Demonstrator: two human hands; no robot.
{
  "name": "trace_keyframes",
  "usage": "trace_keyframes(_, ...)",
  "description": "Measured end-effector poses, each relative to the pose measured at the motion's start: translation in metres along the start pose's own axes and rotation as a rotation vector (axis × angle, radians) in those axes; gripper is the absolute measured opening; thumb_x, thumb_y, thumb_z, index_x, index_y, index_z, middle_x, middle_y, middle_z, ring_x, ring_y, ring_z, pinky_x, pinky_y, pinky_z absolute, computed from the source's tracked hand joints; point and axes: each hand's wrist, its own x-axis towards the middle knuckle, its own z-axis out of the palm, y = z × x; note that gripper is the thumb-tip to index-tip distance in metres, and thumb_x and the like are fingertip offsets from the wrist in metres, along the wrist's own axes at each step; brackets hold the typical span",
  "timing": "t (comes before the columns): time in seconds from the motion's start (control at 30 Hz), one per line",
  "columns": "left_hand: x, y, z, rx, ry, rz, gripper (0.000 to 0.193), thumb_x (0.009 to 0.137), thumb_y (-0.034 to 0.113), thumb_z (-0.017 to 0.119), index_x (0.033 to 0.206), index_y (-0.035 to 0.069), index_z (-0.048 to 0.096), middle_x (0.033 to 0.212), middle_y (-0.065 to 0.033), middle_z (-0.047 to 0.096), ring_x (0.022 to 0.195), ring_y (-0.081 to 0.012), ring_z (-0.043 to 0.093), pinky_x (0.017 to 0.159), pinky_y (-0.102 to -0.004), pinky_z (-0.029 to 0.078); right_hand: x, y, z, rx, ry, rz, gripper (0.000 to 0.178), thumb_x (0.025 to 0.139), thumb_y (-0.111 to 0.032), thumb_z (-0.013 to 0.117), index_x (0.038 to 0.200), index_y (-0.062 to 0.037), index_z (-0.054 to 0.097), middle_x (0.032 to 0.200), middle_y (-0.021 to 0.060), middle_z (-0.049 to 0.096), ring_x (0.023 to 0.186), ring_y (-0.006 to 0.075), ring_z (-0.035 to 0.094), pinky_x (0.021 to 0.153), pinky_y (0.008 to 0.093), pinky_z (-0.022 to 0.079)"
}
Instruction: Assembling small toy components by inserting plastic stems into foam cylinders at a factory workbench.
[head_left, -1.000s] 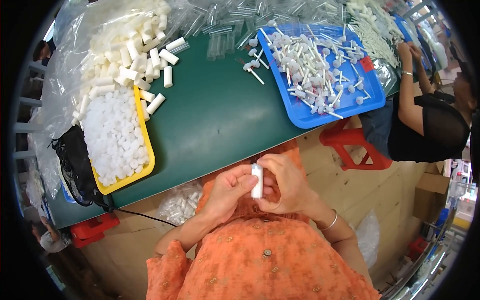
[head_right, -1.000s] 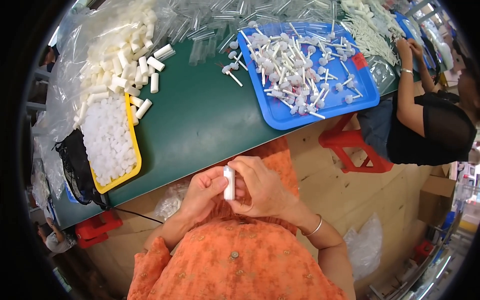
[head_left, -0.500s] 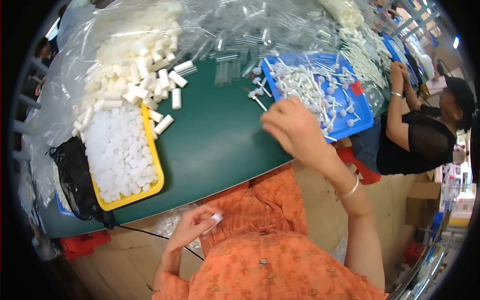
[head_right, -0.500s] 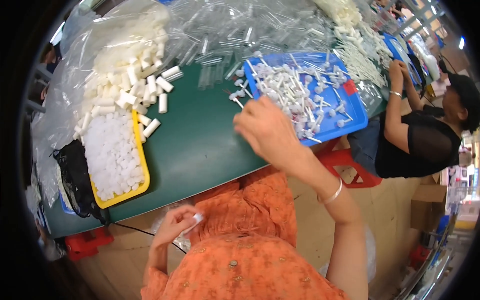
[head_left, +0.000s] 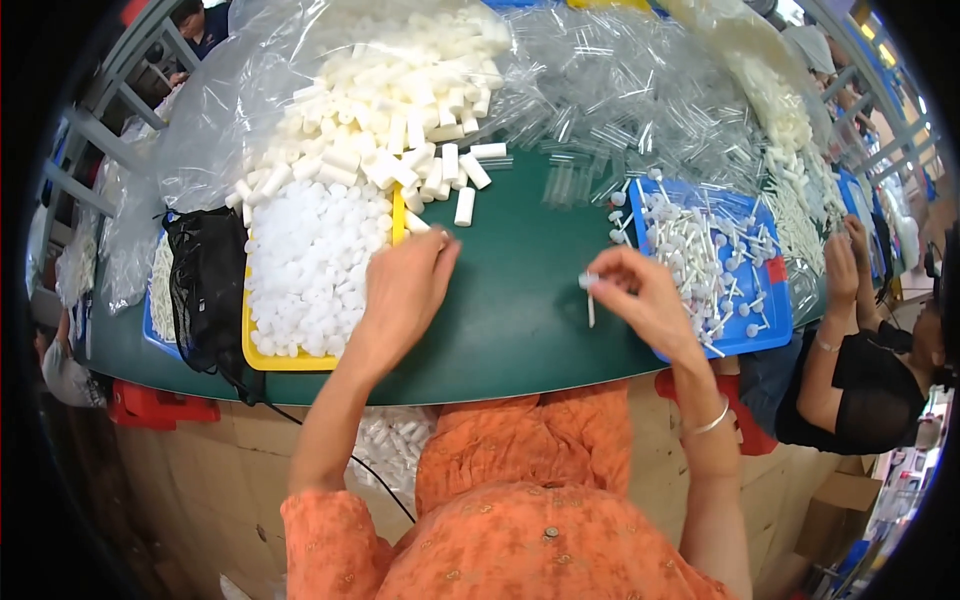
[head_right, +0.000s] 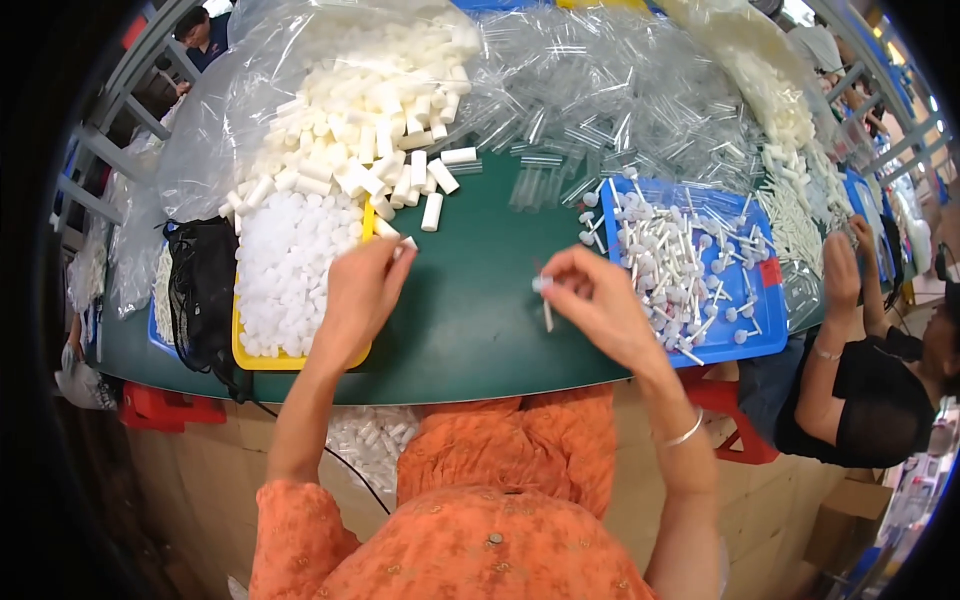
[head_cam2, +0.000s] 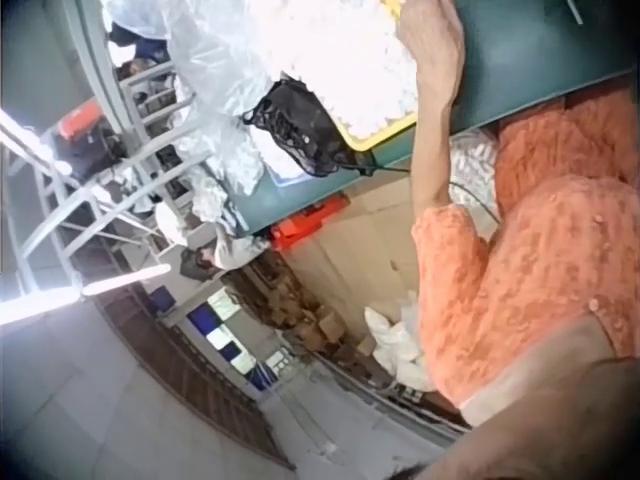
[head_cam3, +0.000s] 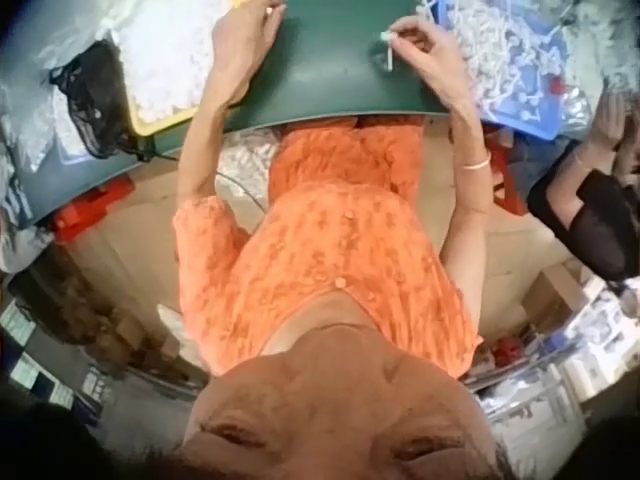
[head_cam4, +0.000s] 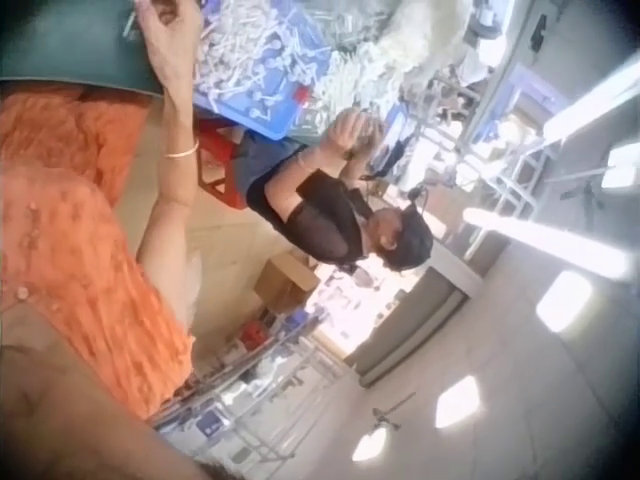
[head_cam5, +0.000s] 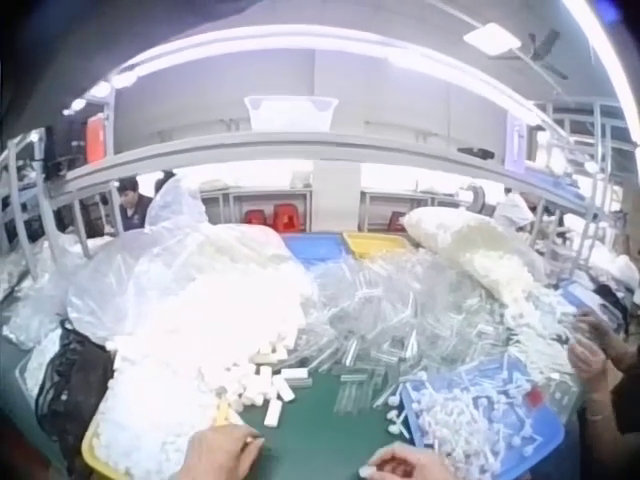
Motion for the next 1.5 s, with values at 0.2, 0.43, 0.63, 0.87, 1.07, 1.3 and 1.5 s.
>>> trace_keyframes(0.2, 0.055, -0.026, 0.056, 0.516, -0.121, 0.109, 0.017, 0.079, 0.014, 0.071, 0.080, 0.002, 0.059, 0.086, -0.0131, 0.061, 0.084, -0.0346, 0.057, 0.068, -0.0444, 0.047, -0.091, 0.044, 0.034, 1.123, 0.033, 0.055, 0.031, 0.081, 0.003, 0.067, 0.111, 0.0017, 0.059, 0.096, 0.0059, 0.058, 0.082, 0.0121, 0.058, 0.070, 0.0255, 0.050)
trace_keyframes(0.43, -0.012, 0.072, 0.044, -0.312, -0.406, 0.089, 0.026, 0.081, 0.013, 0.073, 0.096, 0.006, 0.053, 0.076, -0.0156, 0.063, 0.071, -0.0354, 0.063, 0.059, -0.0412, 0.048, -0.117, 0.048, 0.036, 1.464, 0.283, 0.166, 0.019, 0.095, -0.007, 0.055, 0.112, -0.0007, 0.055, 0.101, 0.0102, 0.060, 0.080, 0.0169, 0.061, 0.071, 0.0299, 0.052)
trace_keyframes(0.63, -0.054, 0.097, 0.057, -0.342, -0.237, 0.283, 0.026, 0.078, 0.002, 0.073, 0.096, 0.004, 0.054, 0.078, -0.0132, 0.061, 0.067, -0.0325, 0.061, 0.058, -0.0394, 0.048, -0.102, 0.040, 0.058, 1.575, 0.306, 0.140, 0.020, 0.099, -0.012, 0.052, 0.115, -0.0012, 0.054, 0.113, 0.0133, 0.060, 0.073, 0.0142, 0.060, 0.063, 0.0257, 0.051)
trace_keyframes(0.87, -0.061, 0.102, 0.047, -0.345, -0.335, 0.193, 0.026, 0.078, 0.002, 0.072, 0.098, 0.003, 0.056, 0.078, -0.0149, 0.061, 0.068, -0.0329, 0.062, 0.059, -0.0396, 0.049, -0.105, 0.034, 0.081, 1.524, 0.271, 0.128, 0.020, 0.101, -0.015, 0.050, 0.116, -0.0014, 0.052, 0.121, 0.0183, 0.058, 0.076, 0.0134, 0.062, 0.067, 0.0269, 0.055)
trace_keyframes(1.07, -0.064, 0.093, 0.038, -0.453, -0.449, 0.103, 0.027, 0.081, 0.003, 0.069, 0.107, 0.004, 0.060, 0.079, -0.0150, 0.064, 0.068, -0.0320, 0.064, 0.057, -0.0374, 0.049, -0.105, 0.037, 0.082, 1.577, 0.237, 0.164, 0.019, 0.101, -0.013, 0.050, 0.115, -0.0009, 0.052, 0.121, 0.0204, 0.059, 0.080, 0.0155, 0.065, 0.070, 0.0289, 0.057)
trace_keyframes(1.3, -0.066, 0.089, 0.040, -0.411, -0.366, 0.223, 0.025, 0.081, -0.004, 0.064, 0.104, 0.003, 0.060, 0.082, -0.0136, 0.066, 0.072, -0.0307, 0.065, 0.061, -0.0353, 0.052, -0.105, 0.037, 0.077, 1.417, 0.169, 0.124, 0.018, 0.097, -0.006, 0.054, 0.114, 0.0005, 0.053, 0.122, 0.0215, 0.059, 0.090, 0.0197, 0.068, 0.076, 0.0295, 0.058)
trace_keyframes(1.5, -0.067, 0.104, 0.035, -0.758, -0.497, -0.074, 0.030, 0.089, -0.002, 0.059, 0.117, 0.000, 0.050, 0.105, -0.0144, 0.063, 0.088, -0.0235, 0.066, 0.072, -0.0326, 0.055, -0.106, 0.040, 0.080, 1.277, 0.215, 0.035, 0.021, 0.091, 0.005, 0.058, 0.111, 0.0029, 0.052, 0.124, 0.0204, 0.058, 0.097, 0.0203, 0.067, 0.085, 0.0295, 0.057)
